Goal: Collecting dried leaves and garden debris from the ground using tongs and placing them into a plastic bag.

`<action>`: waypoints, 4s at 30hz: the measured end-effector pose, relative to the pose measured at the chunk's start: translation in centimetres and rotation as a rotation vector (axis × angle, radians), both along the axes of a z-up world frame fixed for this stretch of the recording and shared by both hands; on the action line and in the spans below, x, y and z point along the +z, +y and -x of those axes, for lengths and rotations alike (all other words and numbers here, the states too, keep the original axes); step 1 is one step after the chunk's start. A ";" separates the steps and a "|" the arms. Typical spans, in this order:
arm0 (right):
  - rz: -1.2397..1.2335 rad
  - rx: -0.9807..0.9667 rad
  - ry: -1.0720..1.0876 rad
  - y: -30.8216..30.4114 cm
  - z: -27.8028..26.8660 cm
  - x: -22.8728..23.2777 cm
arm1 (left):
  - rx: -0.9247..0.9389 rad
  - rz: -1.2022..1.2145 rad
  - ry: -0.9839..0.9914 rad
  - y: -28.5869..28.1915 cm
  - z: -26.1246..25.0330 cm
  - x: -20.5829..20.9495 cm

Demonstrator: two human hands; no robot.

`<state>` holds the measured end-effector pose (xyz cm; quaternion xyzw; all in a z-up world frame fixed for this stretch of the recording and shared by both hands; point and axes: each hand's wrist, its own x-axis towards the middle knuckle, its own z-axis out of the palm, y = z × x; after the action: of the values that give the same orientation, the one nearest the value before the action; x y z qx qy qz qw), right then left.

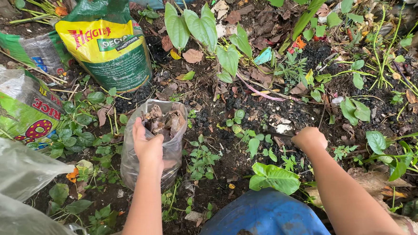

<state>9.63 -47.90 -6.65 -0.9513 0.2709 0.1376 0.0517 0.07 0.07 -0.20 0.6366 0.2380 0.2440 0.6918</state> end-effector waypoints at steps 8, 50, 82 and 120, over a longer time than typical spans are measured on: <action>0.018 -0.029 0.016 0.3 0.0 1.9 | 0.009 -0.050 0.016 0.1 0.0 -0.2; -0.897 0.499 -0.004 11.5 0.3 21.0 | 0.022 0.142 0.073 -2.0 1.9 4.5; 0.021 0.020 -0.148 -2.3 -1.7 -5.6 | 0.034 0.075 -0.064 -1.4 -0.6 2.6; 0.233 0.104 0.046 -4.1 -0.6 1.0 | 0.019 0.047 -0.063 -0.4 -1.6 0.1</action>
<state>10.19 -51.98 -5.67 -0.9603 0.2364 0.1293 -0.0724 1.63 -0.30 -0.13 0.6098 0.2277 0.2648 0.7115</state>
